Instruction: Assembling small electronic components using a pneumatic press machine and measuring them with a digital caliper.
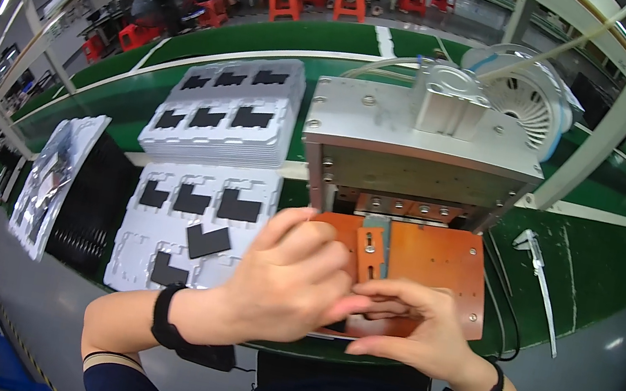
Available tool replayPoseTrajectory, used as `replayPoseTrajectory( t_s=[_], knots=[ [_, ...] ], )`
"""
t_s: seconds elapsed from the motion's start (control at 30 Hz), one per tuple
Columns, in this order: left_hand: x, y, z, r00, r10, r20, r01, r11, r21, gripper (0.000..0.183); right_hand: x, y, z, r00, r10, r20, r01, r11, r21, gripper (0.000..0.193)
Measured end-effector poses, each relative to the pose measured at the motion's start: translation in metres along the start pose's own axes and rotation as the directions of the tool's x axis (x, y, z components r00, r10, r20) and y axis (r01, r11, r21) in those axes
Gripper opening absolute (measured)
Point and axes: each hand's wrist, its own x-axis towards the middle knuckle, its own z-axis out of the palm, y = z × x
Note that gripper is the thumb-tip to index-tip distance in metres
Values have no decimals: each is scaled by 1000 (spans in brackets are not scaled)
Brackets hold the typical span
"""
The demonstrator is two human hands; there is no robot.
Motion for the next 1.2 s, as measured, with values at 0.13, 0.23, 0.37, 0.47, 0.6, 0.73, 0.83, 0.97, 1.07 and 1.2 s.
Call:
replayPoseTrajectory(
  t_s=[0.13,0.23,0.37,0.47,0.6,0.73,0.83,0.97,1.07,1.2],
  knots=[
    [36,5,25,998,47,-40,-47,999,6,25,-2,21,-15,992,36,-118,2,951,310,24],
    [44,0,14,997,-61,-56,62,998,17,32,-18,22,-52,959,153,-239,-108,976,191,26],
    [19,-2,1,988,-51,144,65,994,-91,43,-28,17,-85,894,347,-284,-346,937,56,25],
    [5,16,23,945,47,324,42,964,-262,54,-18,16,-79,971,36,-238,-145,877,-459,23],
    [2,19,34,895,107,433,58,935,-351,69,-5,20,-65,981,-123,-153,3,788,-616,18],
    [-1,17,33,885,133,446,53,924,-380,72,7,28,-69,969,-243,-40,128,635,-762,17],
    [2,15,30,860,164,483,8,943,-334,75,17,33,-63,943,-324,68,234,505,-831,24],
    [1,11,31,871,181,456,-22,943,-331,75,15,33,-56,931,-331,157,243,239,-940,30],
    [1,11,30,871,184,456,-18,939,-344,74,17,33,-52,926,-351,143,217,183,-959,34],
    [-1,10,34,876,190,443,-39,944,-326,73,19,36,-49,930,-359,72,126,130,-983,33]
  ],
)
